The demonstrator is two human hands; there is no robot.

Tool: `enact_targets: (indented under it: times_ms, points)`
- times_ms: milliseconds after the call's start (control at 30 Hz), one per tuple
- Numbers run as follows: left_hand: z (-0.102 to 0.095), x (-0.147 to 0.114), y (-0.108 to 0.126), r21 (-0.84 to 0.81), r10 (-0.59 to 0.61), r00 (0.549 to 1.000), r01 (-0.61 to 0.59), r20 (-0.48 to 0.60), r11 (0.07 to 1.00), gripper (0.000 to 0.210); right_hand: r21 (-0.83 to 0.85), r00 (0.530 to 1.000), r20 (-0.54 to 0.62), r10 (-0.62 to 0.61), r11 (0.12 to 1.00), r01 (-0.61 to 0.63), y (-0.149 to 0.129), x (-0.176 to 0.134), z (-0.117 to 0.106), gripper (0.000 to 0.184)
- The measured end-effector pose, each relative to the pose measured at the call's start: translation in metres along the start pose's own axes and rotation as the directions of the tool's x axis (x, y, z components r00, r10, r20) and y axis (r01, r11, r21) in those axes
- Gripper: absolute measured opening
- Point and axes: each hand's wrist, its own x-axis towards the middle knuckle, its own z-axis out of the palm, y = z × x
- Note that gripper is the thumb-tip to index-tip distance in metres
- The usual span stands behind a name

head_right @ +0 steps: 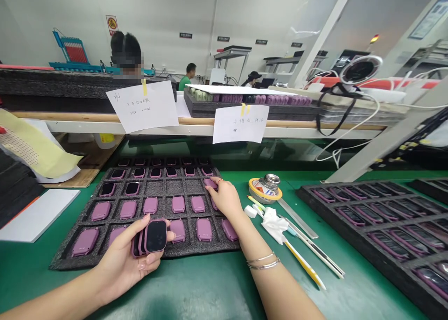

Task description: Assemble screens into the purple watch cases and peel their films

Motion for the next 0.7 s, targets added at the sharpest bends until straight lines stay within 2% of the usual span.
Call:
enact_targets:
  times_ms: [133, 367, 533, 633, 700]
  points:
    - [0.000, -0.002, 0.001, -0.007, 0.033, 0.998, -0.032, 0.061, 0.999, 0.032, -0.017, 0.998, -0.033, 0.052, 0.998, -0.053, 0.000, 0.002, 0.002, 0.035]
    - [-0.001, -0.003, 0.000, -0.008, 0.014, 0.997, -0.013, 0.078, 1.000, 0.038, 0.015, 0.997, -0.035, 0.063, 0.998, -0.062, -0.004, -0.002, 0.003, 0.039]
    - [-0.001, -0.004, -0.001, -0.010, 0.004, 0.994, -0.003, 0.108, 1.000, 0.040, 0.061, 0.990, -0.121, 0.072, 0.996, -0.065, -0.003, -0.002, -0.003, 0.047]
    - [0.000, -0.005, -0.001, -0.001, 0.004, 0.991, -0.004, 0.137, 1.000, 0.040, 0.126, 0.987, -0.142, 0.072, 0.991, -0.055, -0.004, -0.003, -0.006, 0.041]
    - [0.000, -0.005, 0.000, 0.005, 0.008, 0.989, -0.009, 0.149, 1.000, 0.040, 0.201, 0.987, -0.157, 0.036, 0.980, -0.004, -0.012, -0.010, -0.011, 0.037]
